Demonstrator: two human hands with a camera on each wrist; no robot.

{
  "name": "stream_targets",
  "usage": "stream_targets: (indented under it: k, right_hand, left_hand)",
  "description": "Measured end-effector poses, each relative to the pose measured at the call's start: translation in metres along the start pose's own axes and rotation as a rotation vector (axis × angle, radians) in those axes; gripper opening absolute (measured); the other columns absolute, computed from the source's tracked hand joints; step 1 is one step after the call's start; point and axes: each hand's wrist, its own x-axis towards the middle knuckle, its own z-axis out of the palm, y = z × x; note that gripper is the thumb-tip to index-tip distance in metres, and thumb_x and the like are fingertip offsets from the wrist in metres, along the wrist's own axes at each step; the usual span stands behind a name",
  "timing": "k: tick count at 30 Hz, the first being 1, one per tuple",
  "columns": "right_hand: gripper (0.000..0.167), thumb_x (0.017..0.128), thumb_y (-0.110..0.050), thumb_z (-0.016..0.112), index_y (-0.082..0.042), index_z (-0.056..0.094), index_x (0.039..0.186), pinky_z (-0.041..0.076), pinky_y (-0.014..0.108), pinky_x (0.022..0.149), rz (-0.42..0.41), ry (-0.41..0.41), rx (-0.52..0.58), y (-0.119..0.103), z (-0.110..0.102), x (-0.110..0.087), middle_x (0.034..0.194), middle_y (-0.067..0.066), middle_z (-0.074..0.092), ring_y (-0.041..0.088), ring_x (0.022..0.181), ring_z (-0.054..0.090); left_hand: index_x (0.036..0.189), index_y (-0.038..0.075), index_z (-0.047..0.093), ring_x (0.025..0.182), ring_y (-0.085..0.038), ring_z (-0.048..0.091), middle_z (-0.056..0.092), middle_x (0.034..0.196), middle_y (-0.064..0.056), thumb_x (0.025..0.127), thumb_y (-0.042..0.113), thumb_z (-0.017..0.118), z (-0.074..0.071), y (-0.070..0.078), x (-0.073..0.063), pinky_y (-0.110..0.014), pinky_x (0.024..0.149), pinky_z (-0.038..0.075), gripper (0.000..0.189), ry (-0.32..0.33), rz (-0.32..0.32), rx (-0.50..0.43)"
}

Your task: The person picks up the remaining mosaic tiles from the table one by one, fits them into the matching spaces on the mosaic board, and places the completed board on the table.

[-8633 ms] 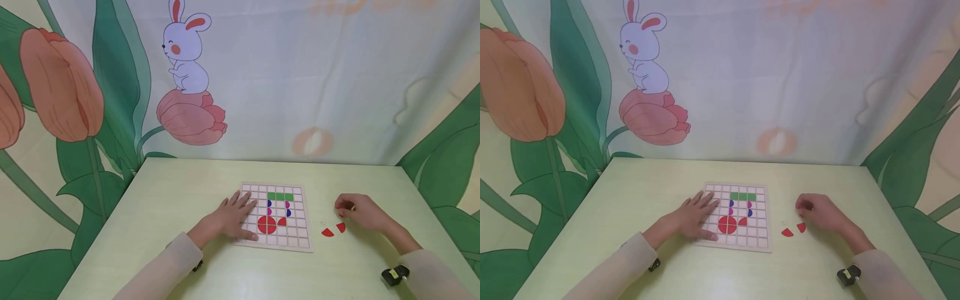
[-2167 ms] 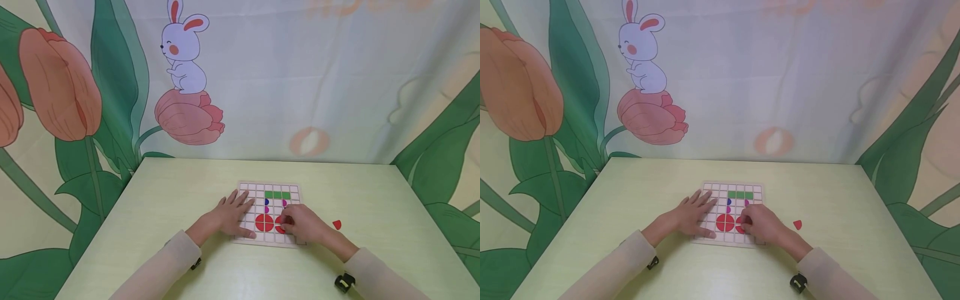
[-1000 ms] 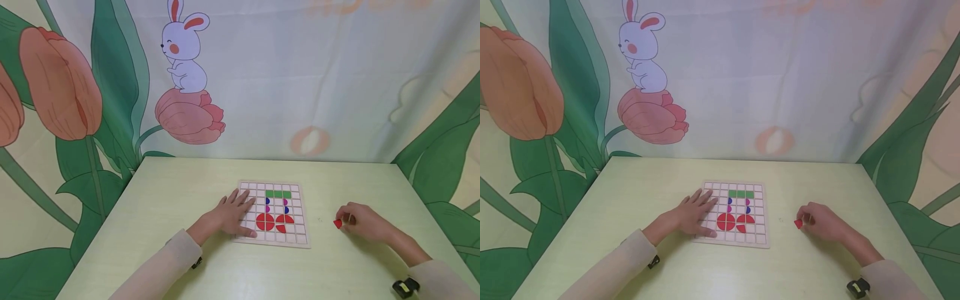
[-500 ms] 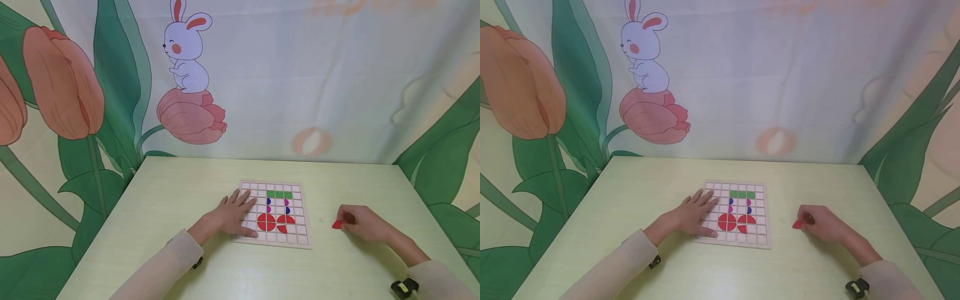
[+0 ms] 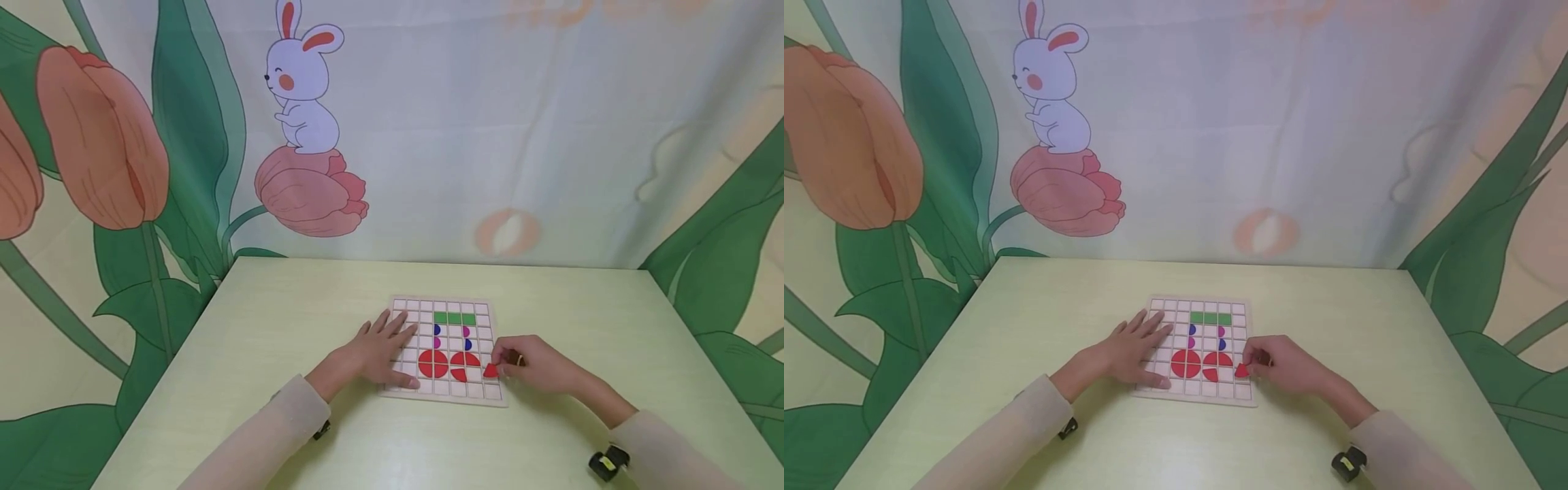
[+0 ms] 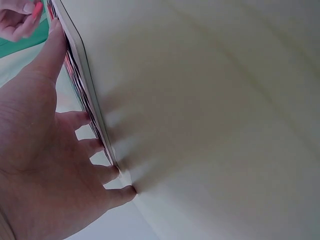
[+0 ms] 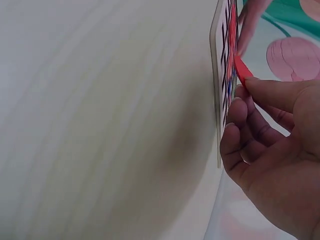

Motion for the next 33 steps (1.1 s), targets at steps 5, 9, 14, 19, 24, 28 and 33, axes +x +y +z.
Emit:
stream_targets:
  k: [5,9,14,19,24,28,33]
  right_hand:
    - [0.011,0.100,-0.006,0.072,-0.017,0.070,0.101,0.052,0.024,0.074,-0.016,-0.020,-0.006,-0.010,0.015,0.013,0.091,-0.004,0.066,0.018,0.088,0.060]
    - [0.009,0.100,-0.008,0.073,-0.016,0.070,0.101,0.052,0.025,0.073,-0.004,-0.022,-0.027,-0.014,0.019,0.018,0.091,-0.005,0.066,0.018,0.089,0.060]
    - [0.008,0.099,-0.012,0.076,-0.016,0.072,0.104,0.053,0.025,0.071,0.006,-0.020,-0.037,-0.018,0.021,0.020,0.091,-0.006,0.066,0.018,0.086,0.060]
    - [0.016,0.095,-0.012,0.081,-0.015,0.073,0.108,0.055,0.025,0.071,-0.013,-0.023,-0.045,-0.019,0.020,0.020,0.093,-0.007,0.065,0.017,0.086,0.060]
    - [0.015,0.096,-0.008,0.080,-0.014,0.073,0.108,0.054,0.025,0.072,-0.046,-0.026,-0.060,-0.018,0.019,0.020,0.094,-0.006,0.065,0.016,0.086,0.059]
    - [0.015,0.096,-0.007,0.079,-0.013,0.073,0.108,0.053,0.026,0.072,-0.061,-0.024,-0.054,-0.019,0.019,0.021,0.094,-0.006,0.065,0.016,0.087,0.058]
    - [0.015,0.096,-0.005,0.078,-0.013,0.072,0.106,0.053,0.027,0.072,-0.068,-0.023,-0.076,-0.020,0.020,0.022,0.092,-0.007,0.065,0.016,0.085,0.058]
  left_hand:
    - [0.172,0.024,0.014,0.163,-0.040,-0.004,-0.001,0.179,-0.006,0.085,0.083,0.065,0.001,0.001,0.000,-0.066,0.126,0.013,0.117,0.000,0.008,-0.010]
    - [0.172,0.024,0.015,0.163,-0.040,-0.004,-0.001,0.179,-0.006,0.084,0.083,0.065,0.001,0.001,0.000,-0.067,0.126,0.014,0.117,0.004,0.011,-0.011]
    - [0.172,0.024,0.015,0.163,-0.039,-0.004,0.000,0.179,-0.006,0.084,0.083,0.065,0.001,0.000,0.000,-0.066,0.126,0.014,0.117,0.008,0.012,-0.009]
    - [0.172,0.025,0.015,0.163,-0.040,-0.004,-0.001,0.179,-0.006,0.084,0.083,0.065,0.001,0.000,0.000,-0.066,0.126,0.014,0.117,0.008,0.009,-0.006]
    - [0.172,0.025,0.015,0.163,-0.040,-0.003,-0.001,0.179,-0.006,0.084,0.084,0.064,0.001,-0.001,0.000,-0.066,0.126,0.014,0.117,0.009,0.007,-0.004]
    - [0.172,0.025,0.015,0.163,-0.040,-0.004,-0.001,0.179,-0.005,0.084,0.083,0.065,0.000,-0.001,0.000,-0.066,0.127,0.013,0.117,0.011,0.006,-0.009]
    - [0.172,0.024,0.015,0.163,-0.040,-0.003,-0.001,0.179,-0.006,0.085,0.083,0.065,0.000,0.000,-0.001,-0.066,0.127,0.014,0.117,0.009,0.008,-0.011]
